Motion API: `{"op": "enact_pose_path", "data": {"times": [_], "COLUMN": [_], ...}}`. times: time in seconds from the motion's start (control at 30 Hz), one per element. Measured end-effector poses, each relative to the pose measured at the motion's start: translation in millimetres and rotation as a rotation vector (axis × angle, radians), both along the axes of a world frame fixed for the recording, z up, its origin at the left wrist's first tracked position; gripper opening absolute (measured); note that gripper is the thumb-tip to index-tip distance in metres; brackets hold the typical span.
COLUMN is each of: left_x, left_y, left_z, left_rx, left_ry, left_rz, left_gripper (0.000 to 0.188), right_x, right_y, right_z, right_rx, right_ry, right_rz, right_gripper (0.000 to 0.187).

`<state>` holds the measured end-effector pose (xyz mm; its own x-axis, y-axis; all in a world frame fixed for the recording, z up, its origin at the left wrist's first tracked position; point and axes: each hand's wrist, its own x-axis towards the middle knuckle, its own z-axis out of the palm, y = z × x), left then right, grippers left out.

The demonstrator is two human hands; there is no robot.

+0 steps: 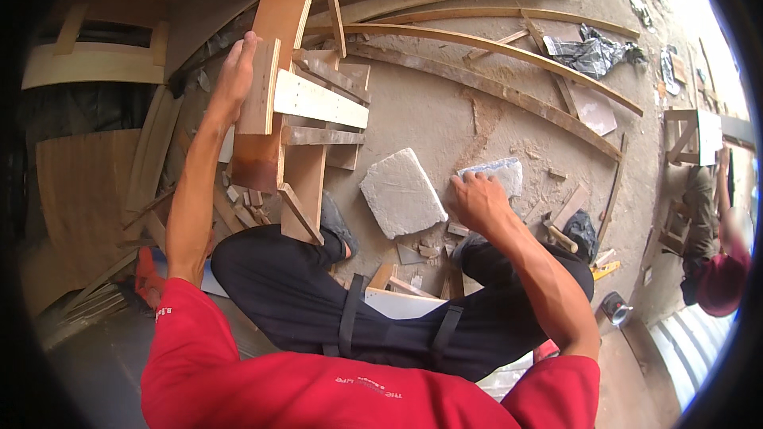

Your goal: The person sits on the floor and assembles a wooden frame by fitting together several wooden planks and slats. They repeatedly pick up, align, and insert pieces into a partially built structure, occasionally adjusting the position of the frame and surrounding debris.

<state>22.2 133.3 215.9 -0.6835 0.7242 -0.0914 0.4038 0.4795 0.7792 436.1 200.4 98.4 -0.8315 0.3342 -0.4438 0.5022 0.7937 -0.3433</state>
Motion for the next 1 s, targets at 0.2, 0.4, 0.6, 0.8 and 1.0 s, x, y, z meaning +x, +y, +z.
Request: {"op": "enact_pose_path", "data": {"times": [0.2, 0.4, 0.6, 0.8, 1.0], "left_x": [8.5, -11.7, -8.1, -14.5, -3.2], "left_y": [5.3, 6.1, 4.4, 28.6, 45.8], "left_z": [4.1, -16.2, 5.7, 12.0, 21.5], "left_rx": [-0.193, -0.146, -0.368, -0.361, -0.106], "left_ry": [0.366, 0.482, 0.231, 0.501, 0.848], "left_rz": [-0.066, -0.080, -0.008, 0.131, 0.034], "left_gripper": [0.056, 0.067, 0.073, 0.079, 0.084], "right_x": [-9.8, -17.1, -12.8, -15.1, -9.9], "right_y": [-12.6, -45.8, -68.7, -75.5, -68.5], "right_z": [71.0, 83.1, 66.4, 52.4, 55.1], "right_rx": [0.042, 0.051, 0.075, 0.053, 0.121], "right_ry": [0.049, 0.025, -0.058, 0.150, 0.135], "right_rz": [-0.029, 0.041, 0.141, 0.143, 0.140], "right_gripper": [0.049, 0.051, 0.048, 0.036, 0.035]}}
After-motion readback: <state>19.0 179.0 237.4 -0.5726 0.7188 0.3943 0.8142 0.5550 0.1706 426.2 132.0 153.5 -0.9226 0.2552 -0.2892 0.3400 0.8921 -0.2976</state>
